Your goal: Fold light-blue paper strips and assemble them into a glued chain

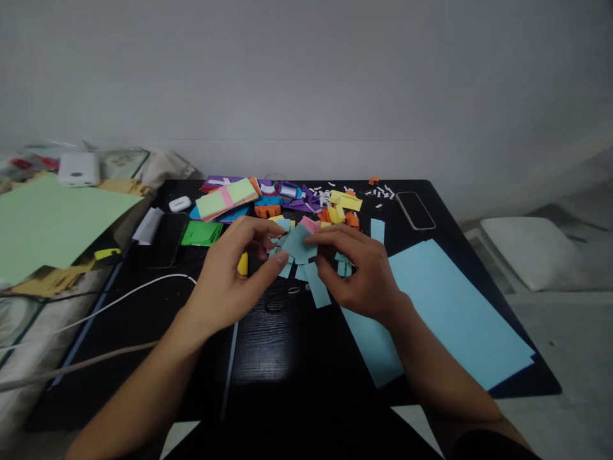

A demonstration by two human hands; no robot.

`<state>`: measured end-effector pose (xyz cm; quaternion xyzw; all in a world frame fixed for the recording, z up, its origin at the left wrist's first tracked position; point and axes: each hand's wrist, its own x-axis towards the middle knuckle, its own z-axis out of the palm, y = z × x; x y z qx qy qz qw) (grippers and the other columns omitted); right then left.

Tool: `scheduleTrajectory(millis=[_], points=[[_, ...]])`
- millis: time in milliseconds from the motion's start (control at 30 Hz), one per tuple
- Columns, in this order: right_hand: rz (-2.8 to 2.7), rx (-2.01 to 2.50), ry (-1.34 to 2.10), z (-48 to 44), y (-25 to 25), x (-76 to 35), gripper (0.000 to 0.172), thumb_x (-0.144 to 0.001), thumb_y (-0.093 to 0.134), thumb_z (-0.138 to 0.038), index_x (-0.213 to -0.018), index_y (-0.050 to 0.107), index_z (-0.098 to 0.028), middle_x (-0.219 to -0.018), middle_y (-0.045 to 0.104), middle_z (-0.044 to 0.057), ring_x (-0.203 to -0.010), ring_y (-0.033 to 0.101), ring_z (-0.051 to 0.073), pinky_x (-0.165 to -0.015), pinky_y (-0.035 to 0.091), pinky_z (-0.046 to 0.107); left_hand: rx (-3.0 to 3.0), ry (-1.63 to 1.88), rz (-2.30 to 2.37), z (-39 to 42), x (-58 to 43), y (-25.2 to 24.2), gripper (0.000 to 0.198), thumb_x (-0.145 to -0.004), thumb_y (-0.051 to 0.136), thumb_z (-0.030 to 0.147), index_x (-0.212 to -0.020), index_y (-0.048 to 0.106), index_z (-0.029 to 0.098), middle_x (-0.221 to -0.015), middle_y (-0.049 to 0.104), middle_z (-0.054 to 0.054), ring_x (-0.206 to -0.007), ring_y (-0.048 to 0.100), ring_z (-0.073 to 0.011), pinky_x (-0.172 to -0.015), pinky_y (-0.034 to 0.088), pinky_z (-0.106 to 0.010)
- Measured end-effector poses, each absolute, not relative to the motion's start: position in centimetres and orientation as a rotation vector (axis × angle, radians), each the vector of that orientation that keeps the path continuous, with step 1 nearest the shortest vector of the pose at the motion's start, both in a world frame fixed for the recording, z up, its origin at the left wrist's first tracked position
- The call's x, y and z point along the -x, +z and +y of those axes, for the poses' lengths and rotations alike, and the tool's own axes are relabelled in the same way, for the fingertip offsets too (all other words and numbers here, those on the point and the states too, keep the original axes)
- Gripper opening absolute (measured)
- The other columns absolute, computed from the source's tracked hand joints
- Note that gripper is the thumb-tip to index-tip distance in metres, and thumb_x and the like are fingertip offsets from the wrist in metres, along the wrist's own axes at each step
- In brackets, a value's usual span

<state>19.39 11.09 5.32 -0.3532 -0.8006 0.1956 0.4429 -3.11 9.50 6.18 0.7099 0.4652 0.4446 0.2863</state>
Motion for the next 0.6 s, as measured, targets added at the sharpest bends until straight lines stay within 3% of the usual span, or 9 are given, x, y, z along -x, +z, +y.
scheduleTrajectory(millis=[100, 267, 467, 600], points=[[-1.967, 0.870, 0.450, 10.8, 5.4, -19.3, 0.029, -0.093, 0.058, -0.013, -0.116, 0.075, -0.017, -0.116, 0.077, 0.013, -0.110, 0.074, 0.026, -0.098, 0.061, 0.045, -1.853, 1.221, 1.147, 9.2, 2.9, 6.2, 0.025, -0.095, 0.071, 0.022, -0.119, 0.065, 0.023, -0.096, 0.071, -0.002, -0.083, 0.068, -0.0153, -0.073, 0.058, -0.028], [-1.905, 0.874, 0.509, 10.5, 5.2, -18.5, 0.021, -0.102, 0.059, -0.021, -0.110, 0.077, -0.017, -0.111, 0.078, 0.012, -0.107, 0.075, 0.023, -0.097, 0.061, 0.041, -1.800, 1.220, 1.140, 9.3, 2.6, 5.9, 0.032, -0.090, 0.073, 0.016, -0.121, 0.067, 0.023, -0.099, 0.074, -0.002, -0.082, 0.070, -0.0140, -0.072, 0.059, -0.026], [-1.820, 0.971, 0.576, 10.8, 4.6, -17.7, 0.012, -0.100, 0.067, -0.023, -0.090, 0.075, -0.021, -0.084, 0.077, 0.003, -0.078, 0.071, 0.018, -0.075, 0.058, 0.033, -1.789, 1.174, 1.236, 9.2, 2.3, 5.5, 0.027, -0.089, 0.068, 0.013, -0.114, 0.073, 0.022, -0.088, 0.073, 0.000, -0.078, 0.070, -0.0137, -0.076, 0.058, -0.028], [-1.791, 1.004, 0.616, 10.8, 4.5, -17.6, 0.010, -0.096, 0.072, -0.021, -0.086, 0.073, -0.021, -0.081, 0.076, 0.002, -0.073, 0.069, 0.017, -0.070, 0.056, 0.031, -1.793, 1.148, 1.300, 9.2, 2.2, 5.5, 0.023, -0.089, 0.067, 0.015, -0.111, 0.073, 0.021, -0.087, 0.073, -0.001, -0.077, 0.070, -0.0147, -0.075, 0.057, -0.030]])
